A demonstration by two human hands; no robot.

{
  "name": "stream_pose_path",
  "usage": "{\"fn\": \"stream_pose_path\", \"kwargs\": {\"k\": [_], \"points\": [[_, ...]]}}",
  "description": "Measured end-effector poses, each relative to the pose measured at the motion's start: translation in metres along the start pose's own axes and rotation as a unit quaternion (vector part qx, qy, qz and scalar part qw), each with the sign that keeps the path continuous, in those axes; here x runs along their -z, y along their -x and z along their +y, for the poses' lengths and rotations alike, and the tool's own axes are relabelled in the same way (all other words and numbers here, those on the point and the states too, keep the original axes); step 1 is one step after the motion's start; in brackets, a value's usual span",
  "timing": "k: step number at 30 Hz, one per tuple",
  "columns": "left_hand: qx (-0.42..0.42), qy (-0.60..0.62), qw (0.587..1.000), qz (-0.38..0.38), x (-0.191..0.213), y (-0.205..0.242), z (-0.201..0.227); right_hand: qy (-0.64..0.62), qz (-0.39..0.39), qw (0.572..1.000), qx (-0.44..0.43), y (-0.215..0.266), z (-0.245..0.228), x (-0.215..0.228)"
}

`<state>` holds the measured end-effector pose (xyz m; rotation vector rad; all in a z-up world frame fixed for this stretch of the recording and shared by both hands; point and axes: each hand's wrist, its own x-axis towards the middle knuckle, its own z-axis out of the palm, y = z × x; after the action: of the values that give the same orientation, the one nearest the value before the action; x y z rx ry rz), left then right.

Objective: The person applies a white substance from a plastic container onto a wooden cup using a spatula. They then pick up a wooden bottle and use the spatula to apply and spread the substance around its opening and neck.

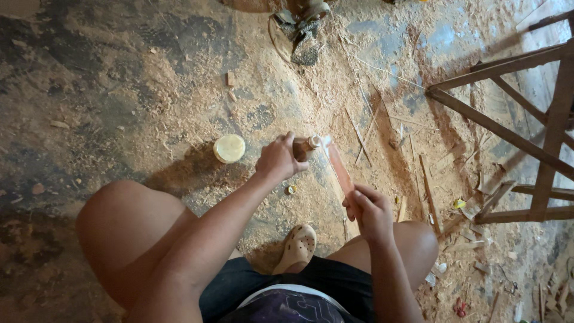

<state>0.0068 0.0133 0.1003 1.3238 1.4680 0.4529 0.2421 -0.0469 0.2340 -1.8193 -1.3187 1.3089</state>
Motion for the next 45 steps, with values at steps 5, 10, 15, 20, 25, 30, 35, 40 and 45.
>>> {"fn": "stream_pose_path", "kwargs": {"k": [5,10,15,20,25,30,35,40,45], "points": [[-0.065,-0.001,0.997,0.047,-0.018,-0.01,-0.008,-0.222,-0.045,0.969,-0.1,-0.021,0.032,0.004],[-0.097,-0.011,0.991,0.091,-0.024,-0.013,-0.01,-0.177,-0.037,0.977,-0.112,-0.009,0.039,0.009],[-0.098,0.009,0.992,0.08,-0.019,-0.012,-0.013,-0.126,-0.026,0.985,-0.113,0.009,0.018,0.019],[-0.088,0.006,0.994,0.07,-0.02,-0.011,-0.013,0.066,-0.001,0.996,0.062,0.015,-0.002,0.0],[-0.026,0.014,0.999,0.027,-0.009,-0.002,-0.003,0.336,0.086,0.904,0.25,0.015,0.009,-0.028],[0.004,-0.017,1.0,0.022,-0.003,0.005,0.01,0.401,0.11,0.879,0.232,0.017,0.02,-0.049],[0.028,-0.009,0.999,-0.013,0.002,0.006,0.011,0.461,0.107,0.839,0.267,0.028,0.012,-0.057],[0.02,-0.018,0.999,0.022,-0.005,0.001,0.002,0.494,0.097,0.822,0.267,0.035,-0.001,-0.042],[-0.004,-0.016,0.999,0.036,-0.004,-0.002,-0.005,0.448,0.105,0.838,0.293,0.035,-0.011,-0.037]]}}
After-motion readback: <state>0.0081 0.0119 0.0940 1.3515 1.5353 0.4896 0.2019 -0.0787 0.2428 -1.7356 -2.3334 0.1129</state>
